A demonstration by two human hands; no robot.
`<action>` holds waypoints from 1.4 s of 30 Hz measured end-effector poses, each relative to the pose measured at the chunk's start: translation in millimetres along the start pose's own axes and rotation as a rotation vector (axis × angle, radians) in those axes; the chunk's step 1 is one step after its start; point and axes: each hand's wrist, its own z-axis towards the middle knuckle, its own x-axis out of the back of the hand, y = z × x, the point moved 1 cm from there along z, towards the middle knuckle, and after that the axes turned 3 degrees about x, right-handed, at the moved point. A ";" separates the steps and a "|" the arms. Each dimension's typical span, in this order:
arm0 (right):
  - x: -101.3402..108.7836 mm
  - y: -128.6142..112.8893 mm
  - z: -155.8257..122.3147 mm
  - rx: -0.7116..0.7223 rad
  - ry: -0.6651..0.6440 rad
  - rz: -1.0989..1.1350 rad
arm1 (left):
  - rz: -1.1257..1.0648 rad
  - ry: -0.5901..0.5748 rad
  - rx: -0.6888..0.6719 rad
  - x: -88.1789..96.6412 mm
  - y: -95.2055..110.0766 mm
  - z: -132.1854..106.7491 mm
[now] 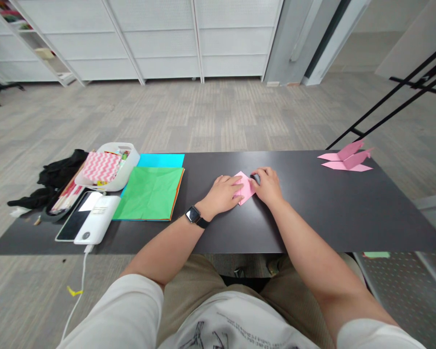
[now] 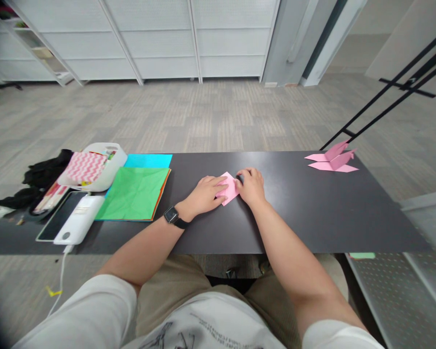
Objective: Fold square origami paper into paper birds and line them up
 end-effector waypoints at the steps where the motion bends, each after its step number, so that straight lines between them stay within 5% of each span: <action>1: -0.6 0.6 0.1 -0.002 0.006 -0.001 | -0.003 -0.012 0.001 -0.6 0.2 1.0; 9: -1.2 0.9 0.7 -0.003 -0.017 0.009 | -0.047 -0.038 0.021 1.3 4.2 1.0; 29: 12.1 -17.6 -19.4 0.133 -0.376 -0.118 | -0.018 -0.013 0.059 0.7 -2.5 2.8; 42: 7.0 -3.3 -9.3 0.035 -0.314 -0.055 | -0.096 0.002 0.063 0.0 -6.5 -0.4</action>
